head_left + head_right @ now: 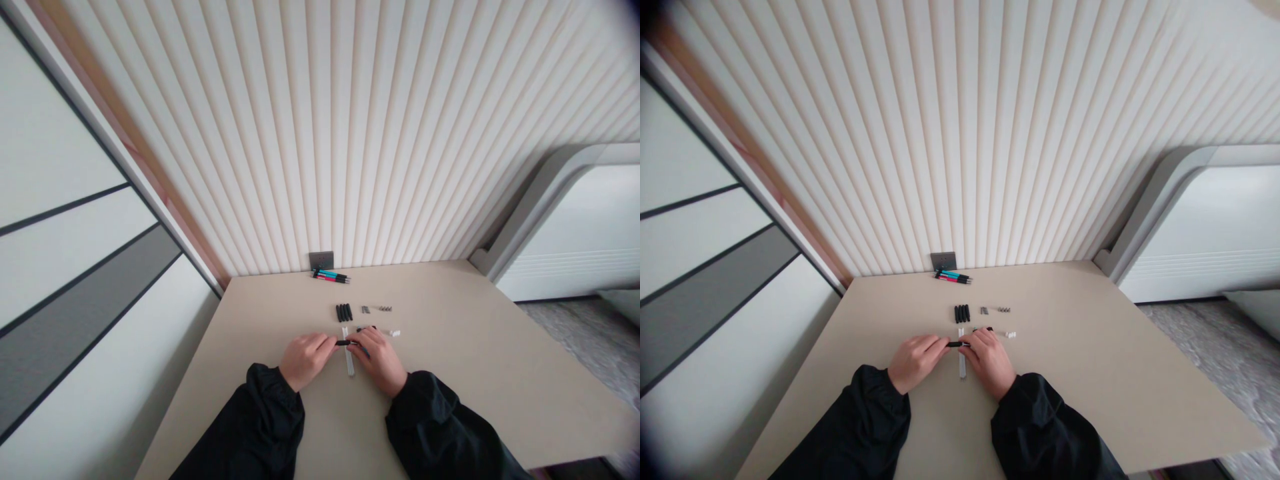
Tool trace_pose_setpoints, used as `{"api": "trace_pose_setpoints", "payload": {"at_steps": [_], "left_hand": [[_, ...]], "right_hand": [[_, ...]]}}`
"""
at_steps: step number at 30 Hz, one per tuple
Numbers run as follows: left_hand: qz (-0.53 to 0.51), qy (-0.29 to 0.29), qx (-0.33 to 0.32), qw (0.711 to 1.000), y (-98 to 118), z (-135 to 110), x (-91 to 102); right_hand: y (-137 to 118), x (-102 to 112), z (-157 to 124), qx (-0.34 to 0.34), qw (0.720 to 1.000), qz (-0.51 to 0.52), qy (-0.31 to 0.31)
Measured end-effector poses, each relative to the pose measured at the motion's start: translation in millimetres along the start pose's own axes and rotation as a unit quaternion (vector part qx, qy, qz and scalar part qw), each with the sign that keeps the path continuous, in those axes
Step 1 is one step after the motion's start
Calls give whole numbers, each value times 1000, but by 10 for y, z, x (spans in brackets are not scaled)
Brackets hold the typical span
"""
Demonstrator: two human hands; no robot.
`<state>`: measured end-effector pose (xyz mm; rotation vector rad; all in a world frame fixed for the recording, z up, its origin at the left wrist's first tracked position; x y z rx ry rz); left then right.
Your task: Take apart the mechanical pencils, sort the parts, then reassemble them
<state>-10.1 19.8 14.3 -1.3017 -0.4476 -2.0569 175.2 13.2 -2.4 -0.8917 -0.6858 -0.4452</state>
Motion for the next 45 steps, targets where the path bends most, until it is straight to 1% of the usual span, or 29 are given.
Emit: {"api": "trace_pose_setpoints", "payload": {"at_steps": [10,12,14,17,19,21,23,25,28,31,33,36,39,45], "left_hand": [[-9,18,20,1000,-31,-4,-2],[-12,21,22,999,-37,-4,-5],[-15,24,26,999,-41,-2,-2],[-20,26,30,999,-43,3,10],[-23,27,30,999,-42,6,18],[-26,29,29,999,-40,6,25],[-30,30,29,999,-40,5,28],[-32,26,29,999,-41,4,25],[-34,19,26,999,-40,7,18],[-38,18,26,999,-40,12,14],[-41,18,27,999,-41,12,11],[-42,22,27,998,-42,9,11],[-37,26,27,999,-41,7,11],[-33,17,25,999,-32,16,6]], "right_hand": [[35,46,9,-8,999,20,27],[24,53,4,-6,999,20,40],[18,88,-4,-17,997,19,70],[60,219,-15,-48,990,19,130],[156,356,-21,-68,984,16,166],[333,520,-35,-101,973,3,207],[577,674,-63,-143,960,-17,239],[834,770,-94,-165,961,-43,219],[1161,812,-151,-195,964,-89,157],[1340,780,-183,-216,962,-123,113],[1379,741,-166,-206,966,-125,92],[1386,686,-102,-175,977,-105,67],[1402,664,-47,-163,980,-91,64],[1431,651,-27,-170,980,-77,63]]}}
Point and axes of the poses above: each hand's wrist, its own z-axis towards the middle knuckle, its own x-axis out of the back of the hand, y = z × x, the point moved 3 cm from there along z, towards the middle knuckle, and after that the axes turned 1 degree about z, right-handed, at the moved point
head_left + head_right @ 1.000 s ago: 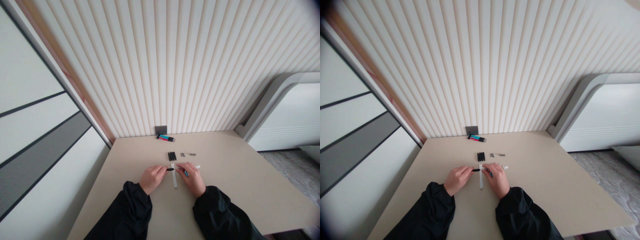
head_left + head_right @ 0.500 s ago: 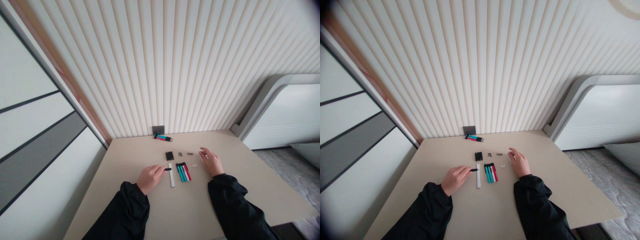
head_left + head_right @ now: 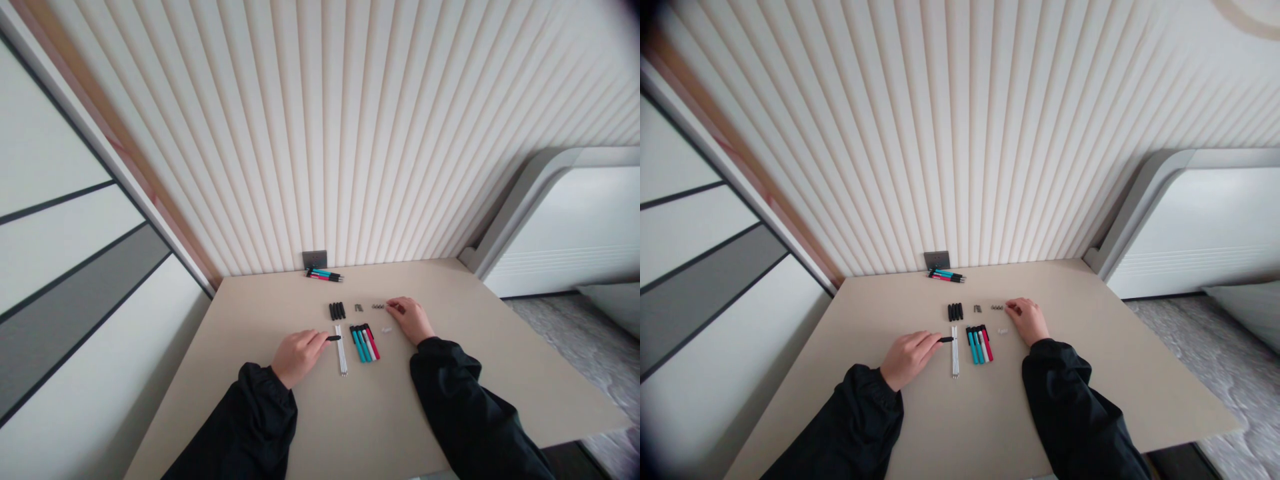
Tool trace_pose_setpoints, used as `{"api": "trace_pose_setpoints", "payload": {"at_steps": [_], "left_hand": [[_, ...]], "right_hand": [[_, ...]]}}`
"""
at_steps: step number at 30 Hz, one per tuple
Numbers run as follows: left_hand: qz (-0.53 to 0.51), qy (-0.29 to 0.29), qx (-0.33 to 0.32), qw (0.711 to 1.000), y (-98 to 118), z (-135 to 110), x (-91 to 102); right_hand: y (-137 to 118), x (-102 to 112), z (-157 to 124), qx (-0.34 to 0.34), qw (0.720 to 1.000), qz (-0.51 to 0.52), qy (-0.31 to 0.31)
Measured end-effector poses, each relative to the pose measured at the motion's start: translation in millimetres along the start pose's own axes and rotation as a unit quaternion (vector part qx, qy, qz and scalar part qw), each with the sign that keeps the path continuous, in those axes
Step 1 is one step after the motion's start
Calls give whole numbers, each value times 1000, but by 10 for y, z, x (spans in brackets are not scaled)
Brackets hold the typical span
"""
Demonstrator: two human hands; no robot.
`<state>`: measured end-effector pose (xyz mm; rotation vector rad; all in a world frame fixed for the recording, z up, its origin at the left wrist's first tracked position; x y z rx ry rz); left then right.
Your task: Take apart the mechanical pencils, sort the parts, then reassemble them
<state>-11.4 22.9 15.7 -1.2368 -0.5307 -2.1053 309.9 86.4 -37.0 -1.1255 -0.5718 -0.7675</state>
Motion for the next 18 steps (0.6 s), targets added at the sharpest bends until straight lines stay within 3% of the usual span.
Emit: {"api": "trace_pose_setpoints", "payload": {"at_steps": [14,16,18], "left_hand": [[-6,1,-7,1000,-4,-7,-40],[-5,4,-7,1000,-3,-4,-36],[-3,7,-4,1000,-3,-1,-29]], "right_hand": [[-25,-17,-15,-26,999,40,-19],[-53,28,-16,-21,999,47,-5],[-125,120,-30,-8,998,47,50]]}}
Point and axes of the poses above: each hand's wrist, its own z-axis towards the middle knuckle, its own x-axis out of the back of the hand, y = z × x, the point moved 3 cm from there along z, towards the middle knuckle, and after that the axes turned 1 degree about z, right-handed, at the moved point
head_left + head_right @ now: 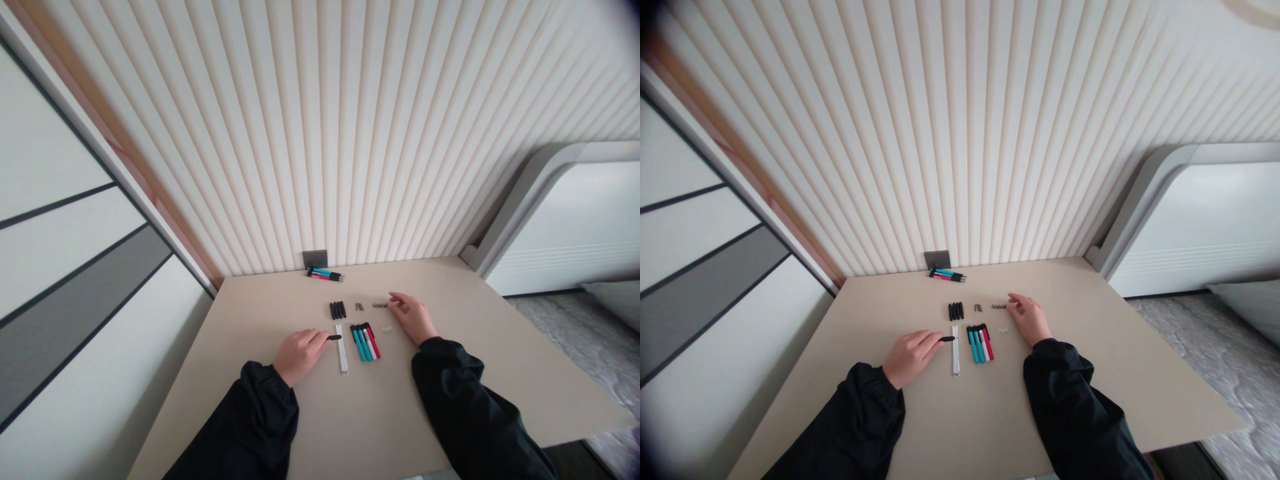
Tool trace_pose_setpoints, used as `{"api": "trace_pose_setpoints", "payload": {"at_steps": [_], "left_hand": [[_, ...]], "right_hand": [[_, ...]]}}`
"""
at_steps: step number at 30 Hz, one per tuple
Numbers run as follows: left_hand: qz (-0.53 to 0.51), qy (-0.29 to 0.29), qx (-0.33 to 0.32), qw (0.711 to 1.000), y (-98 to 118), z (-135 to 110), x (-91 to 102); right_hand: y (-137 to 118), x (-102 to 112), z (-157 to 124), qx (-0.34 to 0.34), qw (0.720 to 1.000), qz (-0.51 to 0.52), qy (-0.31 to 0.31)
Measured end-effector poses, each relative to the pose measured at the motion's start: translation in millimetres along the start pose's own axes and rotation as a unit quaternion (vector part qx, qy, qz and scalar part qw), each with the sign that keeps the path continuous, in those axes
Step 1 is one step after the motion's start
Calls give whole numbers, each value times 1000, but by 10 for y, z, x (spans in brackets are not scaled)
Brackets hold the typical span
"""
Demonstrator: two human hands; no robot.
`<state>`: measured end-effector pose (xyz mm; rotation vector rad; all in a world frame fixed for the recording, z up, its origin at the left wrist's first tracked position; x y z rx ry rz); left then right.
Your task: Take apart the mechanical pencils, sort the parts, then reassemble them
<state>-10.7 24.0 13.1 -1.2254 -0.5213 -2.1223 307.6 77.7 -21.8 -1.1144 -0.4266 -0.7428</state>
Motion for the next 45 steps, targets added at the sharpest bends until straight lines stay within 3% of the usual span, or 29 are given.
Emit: {"api": "trace_pose_setpoints", "payload": {"at_steps": [3,5,7,10,13,22,29,36,45], "left_hand": [[2,4,5,1000,1,8,11],[2,3,8,1000,3,16,15],[2,6,7,1000,8,23,20],[-5,14,-8,1000,22,23,33],[-8,25,-14,1000,30,10,52],[10,27,-42,999,70,30,92],[50,23,-88,995,105,27,136],[39,6,-92,995,93,-5,40],[57,-12,-73,996,60,-11,21]], "right_hand": [[-280,122,-83,53,992,-12,111],[-577,101,-192,100,987,-13,128],[-919,-16,-320,145,985,2,91],[-1371,-280,-487,188,982,5,-11],[-1584,-468,-566,198,978,2,-74],[-1394,-511,-567,160,982,1,-103],[-1324,-589,-568,170,977,29,-123],[-1321,-548,-564,191,973,10,-129],[-1294,-558,-569,160,980,14,-119]]}}
Point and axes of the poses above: each hand's wrist, its own z-axis towards the middle knuckle, its own x-axis out of the back of the hand, y = z × x, the point moved 3 cm from there along z, towards the middle knuckle, and after that the axes turned 1 degree about z, right-handed, at the moved point
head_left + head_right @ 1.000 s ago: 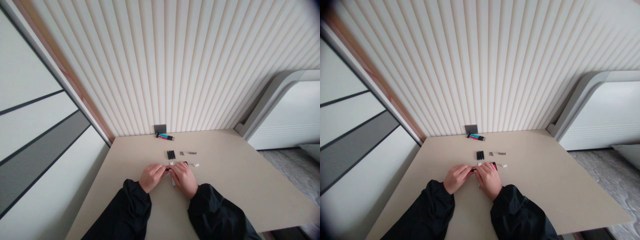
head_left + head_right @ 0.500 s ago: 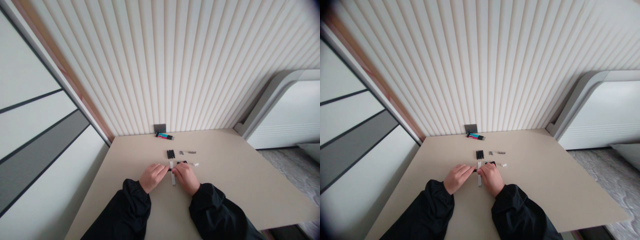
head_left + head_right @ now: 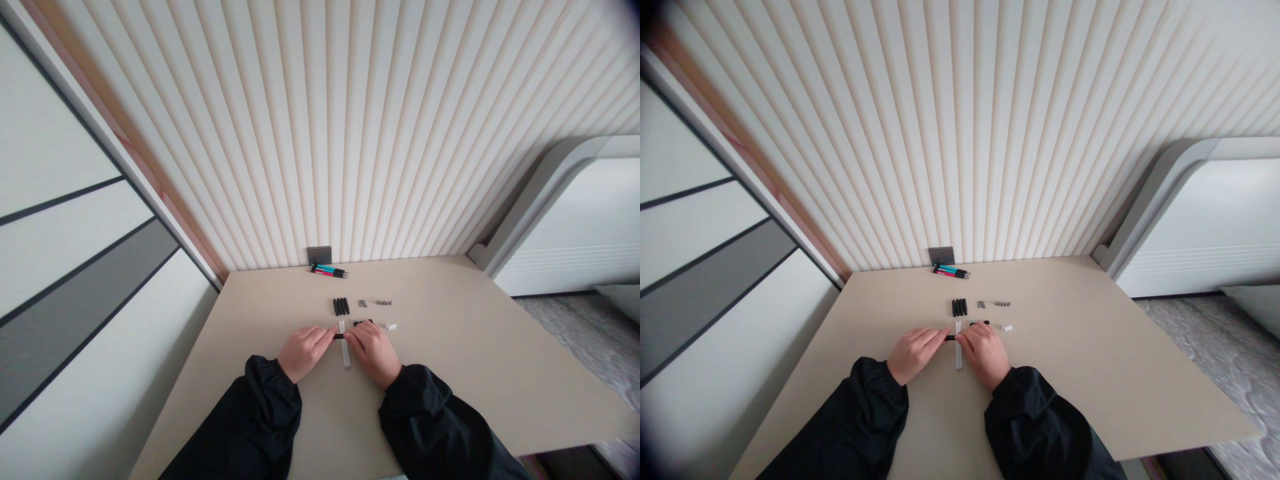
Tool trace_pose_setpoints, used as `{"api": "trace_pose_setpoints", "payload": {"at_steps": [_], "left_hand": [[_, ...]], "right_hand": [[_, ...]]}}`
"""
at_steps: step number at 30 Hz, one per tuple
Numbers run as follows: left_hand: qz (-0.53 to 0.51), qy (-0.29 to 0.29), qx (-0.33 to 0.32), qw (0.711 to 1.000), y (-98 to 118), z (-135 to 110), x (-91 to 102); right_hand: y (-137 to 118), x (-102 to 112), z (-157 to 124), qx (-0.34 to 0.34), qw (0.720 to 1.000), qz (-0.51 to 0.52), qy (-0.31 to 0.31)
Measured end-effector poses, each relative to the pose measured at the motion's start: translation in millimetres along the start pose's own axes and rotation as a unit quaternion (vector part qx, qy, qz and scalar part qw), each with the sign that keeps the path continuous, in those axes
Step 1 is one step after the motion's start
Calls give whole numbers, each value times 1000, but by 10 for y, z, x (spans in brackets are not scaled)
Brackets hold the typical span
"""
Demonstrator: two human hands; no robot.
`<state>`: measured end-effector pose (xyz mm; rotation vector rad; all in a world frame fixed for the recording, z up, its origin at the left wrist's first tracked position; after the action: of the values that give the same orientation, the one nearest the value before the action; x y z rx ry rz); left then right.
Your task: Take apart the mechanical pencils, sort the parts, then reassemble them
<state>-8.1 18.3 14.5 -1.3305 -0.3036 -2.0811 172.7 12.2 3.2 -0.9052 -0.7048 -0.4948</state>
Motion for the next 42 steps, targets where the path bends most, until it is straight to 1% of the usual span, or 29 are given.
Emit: {"api": "trace_pose_setpoints", "payload": {"at_steps": [6,10,15,16,20,25,29,33,38,42], "left_hand": [[-19,-2,0,1000,8,14,10],[-18,3,3,1000,14,15,17],[-23,15,12,1000,11,14,28],[-22,15,11,1000,11,14,29],[-4,6,7,1000,14,9,21],[-8,-6,16,1000,3,-7,-8],[0,-10,12,1000,9,-10,-11],[-9,-16,27,999,8,-8,-22],[-17,-21,45,999,3,-9,-35],[-16,-33,54,998,-15,-13,-28]], "right_hand": [[-4,1,-1,-25,999,33,8],[-40,1,-4,-10,999,32,-9],[-32,23,-20,-24,997,51,43],[-32,25,-19,-24,998,49,40],[-40,13,-4,-9,1000,29,-6],[-22,29,-3,-24,998,43,29],[-26,-3,-11,-13,999,43,-2],[-18,-12,-22,-33,997,58,26],[-46,1,-8,-18,996,82,16],[-38,58,0,-50,989,122,62]]}}
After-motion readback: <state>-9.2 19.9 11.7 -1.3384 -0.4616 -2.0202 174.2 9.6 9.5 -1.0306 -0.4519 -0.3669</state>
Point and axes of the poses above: each hand's wrist, its own z-axis towards the middle knuckle, its own x-axis out of the back of the hand, y = z × x, the point moved 3 cm from there along z, towards the middle knuckle, and after that the axes turned 1 degree about z, right-handed, at the moved point
